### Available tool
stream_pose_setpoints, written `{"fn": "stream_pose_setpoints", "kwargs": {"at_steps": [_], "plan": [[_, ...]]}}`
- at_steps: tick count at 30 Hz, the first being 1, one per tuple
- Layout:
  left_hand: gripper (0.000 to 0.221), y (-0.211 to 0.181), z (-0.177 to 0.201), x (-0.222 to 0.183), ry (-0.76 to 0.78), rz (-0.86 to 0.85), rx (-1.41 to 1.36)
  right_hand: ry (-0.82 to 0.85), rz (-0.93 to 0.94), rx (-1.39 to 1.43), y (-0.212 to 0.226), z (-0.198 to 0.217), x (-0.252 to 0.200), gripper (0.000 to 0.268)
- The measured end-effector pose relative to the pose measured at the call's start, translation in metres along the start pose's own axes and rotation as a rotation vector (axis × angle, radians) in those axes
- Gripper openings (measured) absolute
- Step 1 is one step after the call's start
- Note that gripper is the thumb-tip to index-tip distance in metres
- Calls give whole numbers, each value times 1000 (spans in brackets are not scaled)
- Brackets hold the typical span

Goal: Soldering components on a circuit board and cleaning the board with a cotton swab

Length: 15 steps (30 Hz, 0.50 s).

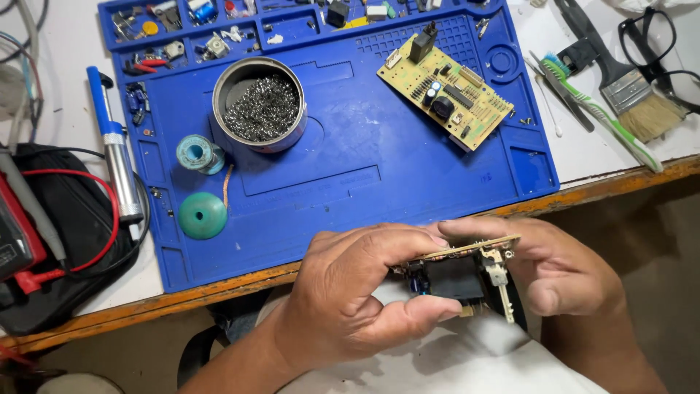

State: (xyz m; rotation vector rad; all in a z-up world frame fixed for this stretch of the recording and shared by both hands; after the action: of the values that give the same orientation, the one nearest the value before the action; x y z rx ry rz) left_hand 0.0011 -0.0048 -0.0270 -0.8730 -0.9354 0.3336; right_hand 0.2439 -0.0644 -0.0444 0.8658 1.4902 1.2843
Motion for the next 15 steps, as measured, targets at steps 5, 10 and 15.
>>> {"fn": "stream_pose_setpoints", "kwargs": {"at_steps": [5, 10, 15], "plan": [[54, 13, -3, -9, -17, 89, -12, 473, 186, 97, -14, -2, 10, 75], [52, 15, 0, -17, -26, 49, -77, 458, 164, 185, -40, -1, 15, 74], [55, 11, 3, -19, -12, 44, -116, 432, 163, 270, -28, -12, 18, 69]]}}
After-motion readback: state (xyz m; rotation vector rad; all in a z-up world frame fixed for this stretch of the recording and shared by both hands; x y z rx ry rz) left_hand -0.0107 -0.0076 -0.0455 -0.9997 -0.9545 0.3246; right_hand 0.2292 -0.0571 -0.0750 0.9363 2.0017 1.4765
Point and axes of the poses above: each hand's wrist, its own x-axis towards the middle knuckle, its own z-axis out of the back of the hand, y = z × x, the point moved 5 cm from there along x, towards the middle knuckle, and after that the axes turned 6 degrees about -z, right-handed, at the moved point
